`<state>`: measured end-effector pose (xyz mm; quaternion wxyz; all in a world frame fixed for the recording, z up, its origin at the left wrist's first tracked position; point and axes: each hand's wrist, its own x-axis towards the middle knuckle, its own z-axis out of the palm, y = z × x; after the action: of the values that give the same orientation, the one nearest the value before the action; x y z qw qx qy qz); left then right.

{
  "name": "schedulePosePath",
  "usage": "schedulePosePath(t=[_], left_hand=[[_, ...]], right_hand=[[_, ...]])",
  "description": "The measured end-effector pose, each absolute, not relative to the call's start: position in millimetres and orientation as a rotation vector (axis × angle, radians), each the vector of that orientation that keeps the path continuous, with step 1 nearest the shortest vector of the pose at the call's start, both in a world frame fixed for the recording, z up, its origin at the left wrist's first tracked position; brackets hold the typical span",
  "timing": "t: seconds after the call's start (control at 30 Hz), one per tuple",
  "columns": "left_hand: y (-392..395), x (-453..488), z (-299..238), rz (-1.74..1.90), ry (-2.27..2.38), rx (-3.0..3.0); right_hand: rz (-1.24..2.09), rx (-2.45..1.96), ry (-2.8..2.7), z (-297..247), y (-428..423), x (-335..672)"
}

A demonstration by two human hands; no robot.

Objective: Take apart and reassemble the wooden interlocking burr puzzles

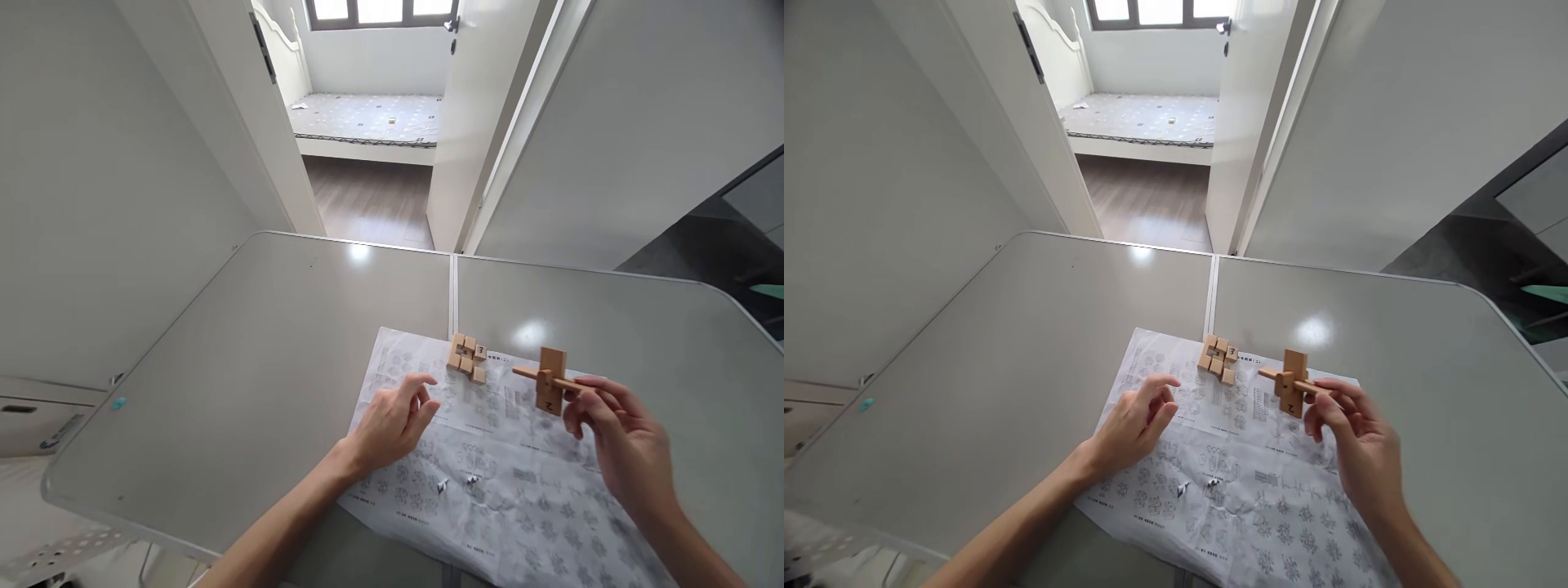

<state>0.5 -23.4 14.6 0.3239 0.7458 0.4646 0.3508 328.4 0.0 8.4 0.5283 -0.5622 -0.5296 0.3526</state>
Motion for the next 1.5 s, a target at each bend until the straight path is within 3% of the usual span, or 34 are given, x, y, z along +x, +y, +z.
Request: schedulePosePath(t=[0.2, 0.47, 1.5], left_hand=[[-24.6, 1.1, 9.3, 0.902, 1.216, 2.092], [-25.1, 1.8, 10.4, 0.876, 1.233, 2.127], [-16.0, 3.6, 13.9, 0.781, 1.298, 2.189]], right_hand=[[0.820, -1.549, -1.035, -0.8, -11.9, 359.6], [0.865, -1.476, -0.802, -16.2, -9.9, 375.8], [0.788, -1.427, -0.694, -10.5, -7.9, 368.4]])
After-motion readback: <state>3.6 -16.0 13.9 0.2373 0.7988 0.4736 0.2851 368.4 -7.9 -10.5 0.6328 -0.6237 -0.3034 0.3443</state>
